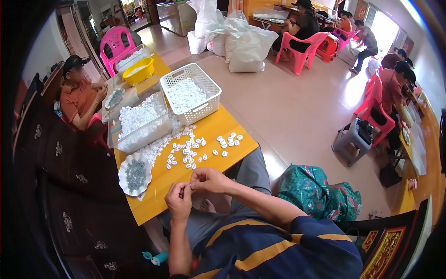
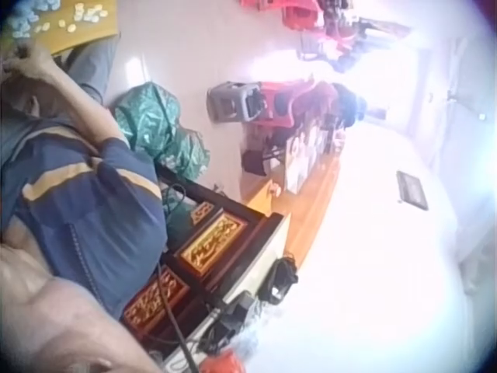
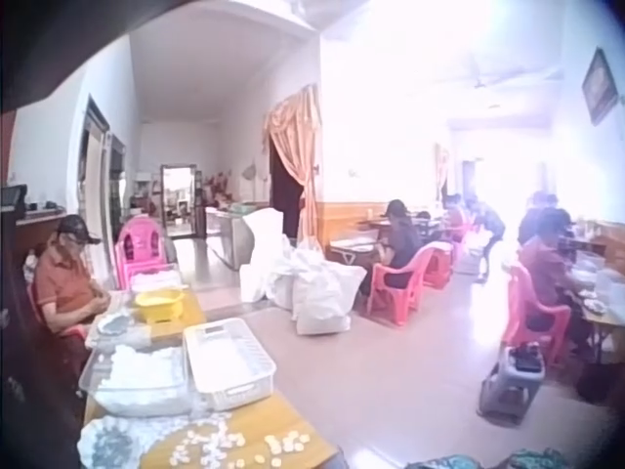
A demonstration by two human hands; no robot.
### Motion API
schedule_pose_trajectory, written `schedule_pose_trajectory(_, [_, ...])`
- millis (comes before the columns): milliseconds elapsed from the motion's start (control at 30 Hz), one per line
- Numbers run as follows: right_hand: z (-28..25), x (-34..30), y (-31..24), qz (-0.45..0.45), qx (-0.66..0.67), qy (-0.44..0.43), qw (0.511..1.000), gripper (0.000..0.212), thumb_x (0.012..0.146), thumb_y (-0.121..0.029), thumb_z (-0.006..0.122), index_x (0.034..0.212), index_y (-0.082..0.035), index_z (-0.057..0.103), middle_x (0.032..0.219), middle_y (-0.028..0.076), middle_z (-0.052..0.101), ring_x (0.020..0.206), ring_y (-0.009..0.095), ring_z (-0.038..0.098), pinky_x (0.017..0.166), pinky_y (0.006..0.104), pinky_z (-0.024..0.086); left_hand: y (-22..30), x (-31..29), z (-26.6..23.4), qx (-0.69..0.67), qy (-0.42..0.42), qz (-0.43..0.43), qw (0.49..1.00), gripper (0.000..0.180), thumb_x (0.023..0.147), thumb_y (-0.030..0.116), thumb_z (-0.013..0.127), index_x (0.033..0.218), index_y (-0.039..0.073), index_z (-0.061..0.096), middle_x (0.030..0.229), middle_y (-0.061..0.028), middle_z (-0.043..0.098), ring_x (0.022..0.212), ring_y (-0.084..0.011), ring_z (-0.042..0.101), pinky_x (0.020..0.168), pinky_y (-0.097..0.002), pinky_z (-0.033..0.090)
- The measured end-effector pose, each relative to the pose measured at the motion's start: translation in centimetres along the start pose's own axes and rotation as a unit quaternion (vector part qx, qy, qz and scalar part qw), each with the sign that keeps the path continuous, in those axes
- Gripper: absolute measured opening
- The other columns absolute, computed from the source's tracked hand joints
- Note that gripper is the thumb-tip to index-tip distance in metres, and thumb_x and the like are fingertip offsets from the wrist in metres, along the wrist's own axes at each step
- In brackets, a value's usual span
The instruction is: Assemble small plastic components by joining two white pieces together.
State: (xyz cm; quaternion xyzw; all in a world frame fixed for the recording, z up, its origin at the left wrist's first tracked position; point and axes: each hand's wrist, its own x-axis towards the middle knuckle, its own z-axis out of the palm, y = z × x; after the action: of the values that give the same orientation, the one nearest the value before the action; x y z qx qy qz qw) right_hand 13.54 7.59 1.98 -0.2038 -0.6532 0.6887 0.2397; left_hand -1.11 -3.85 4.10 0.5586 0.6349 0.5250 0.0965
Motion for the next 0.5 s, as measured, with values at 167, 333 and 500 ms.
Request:
schedule_pose_trajectory(167, [0.7,0.6,0.6,0.033,0.092,-0.046,0.994,0.012,0.095,-0.007,0.075,0.103,-0.002,0.066,0.088,-0.003,0.067,0.082,0.004,0.061,0.075,0.0214,0.05,0.0,-0.4,-1.1,-0.007,0.015,0.003,1.0,0.003,0.089,0.0,0.072,0.091,-0.001,0.069,0.077,-0.01,0.065,0.06,-0.0185,0.06,0.058,-0.0306,0.048])
schedule_pose_trajectory(333, [1.7,0.4,0.6,0.024,0.091,-0.033,0.995,0.012,0.096,-0.006,0.073,0.105,-0.002,0.066,0.089,-0.003,0.066,0.082,0.005,0.06,0.075,0.0213,0.05,-0.8,-1.0,-1.6,-0.024,0.019,-0.012,0.999,0.003,0.09,0.0,0.072,0.091,-0.001,0.069,0.076,-0.0082,0.065,0.061,-0.016,0.06,0.058,-0.029,0.047])
schedule_pose_trajectory(500, [1.5,0.1,0.3,0.041,0.134,-0.047,0.989,0.012,0.099,-0.01,0.07,0.106,-0.001,0.067,0.09,-0.001,0.068,0.083,0.006,0.063,0.075,0.0225,0.052,-2.5,-1.8,-0.8,-0.116,0.028,-0.089,0.989,0.003,0.094,0.002,0.071,0.093,-0.001,0.069,0.077,-0.0019,0.064,0.064,-0.009,0.057,0.06,-0.0247,0.047])
